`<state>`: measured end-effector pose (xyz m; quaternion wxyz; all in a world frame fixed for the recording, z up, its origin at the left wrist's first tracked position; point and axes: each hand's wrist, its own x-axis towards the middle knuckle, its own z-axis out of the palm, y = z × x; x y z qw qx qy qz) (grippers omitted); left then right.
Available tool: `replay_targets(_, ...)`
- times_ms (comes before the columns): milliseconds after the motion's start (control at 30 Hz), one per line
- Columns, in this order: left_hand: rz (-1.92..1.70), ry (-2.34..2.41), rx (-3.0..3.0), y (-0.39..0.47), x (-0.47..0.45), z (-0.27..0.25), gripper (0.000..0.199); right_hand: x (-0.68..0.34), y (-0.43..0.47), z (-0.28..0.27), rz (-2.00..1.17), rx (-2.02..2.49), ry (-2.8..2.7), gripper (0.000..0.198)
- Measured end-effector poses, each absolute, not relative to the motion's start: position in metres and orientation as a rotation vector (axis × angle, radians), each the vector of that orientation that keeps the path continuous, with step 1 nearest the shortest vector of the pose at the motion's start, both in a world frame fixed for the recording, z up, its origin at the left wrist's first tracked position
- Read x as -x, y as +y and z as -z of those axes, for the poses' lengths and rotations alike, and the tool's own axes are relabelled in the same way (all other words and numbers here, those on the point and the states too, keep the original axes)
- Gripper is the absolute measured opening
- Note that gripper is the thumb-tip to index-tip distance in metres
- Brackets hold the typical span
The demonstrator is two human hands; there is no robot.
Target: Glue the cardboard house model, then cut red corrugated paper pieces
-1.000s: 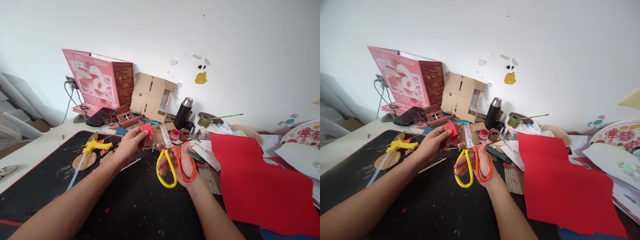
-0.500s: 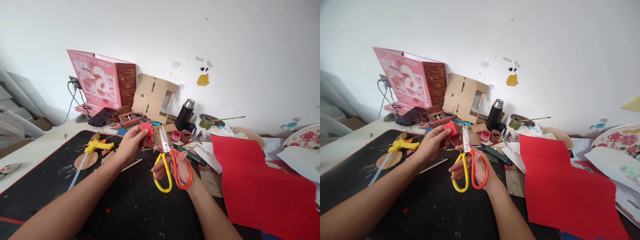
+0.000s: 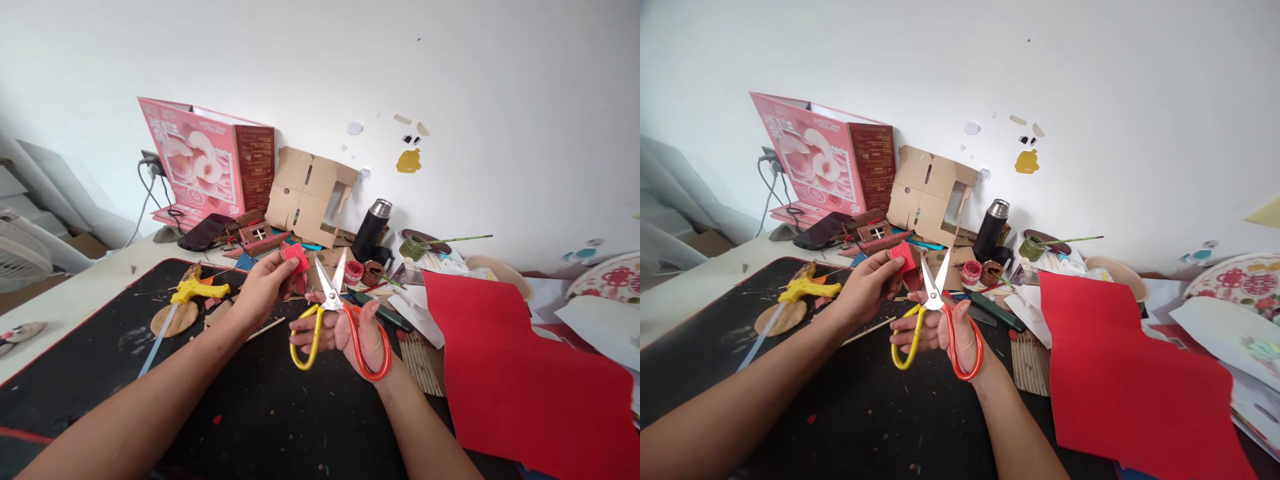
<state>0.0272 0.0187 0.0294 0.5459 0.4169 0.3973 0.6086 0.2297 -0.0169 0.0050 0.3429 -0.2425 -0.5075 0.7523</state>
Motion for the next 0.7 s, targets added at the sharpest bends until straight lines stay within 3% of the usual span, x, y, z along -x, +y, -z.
replay_targets(167,-1.457,0.939,-0.969,0.018,-0.028,-0.030,0.038,-0.227,-0.017,-0.004,-1.914,0.690,-1.398,0.110)
replay_targets(400,-1.427,0.962,-1.077,0.017,-0.028,-0.029,0.039,-0.218,-0.026,-0.004,-1.633,0.877,-1.467,0.069)
replay_targets(700,-1.380,1.019,-1.226,0.009,-0.029,-0.031,0.041,-0.216,-0.029,-0.003,-1.529,0.981,-1.543,0.060)
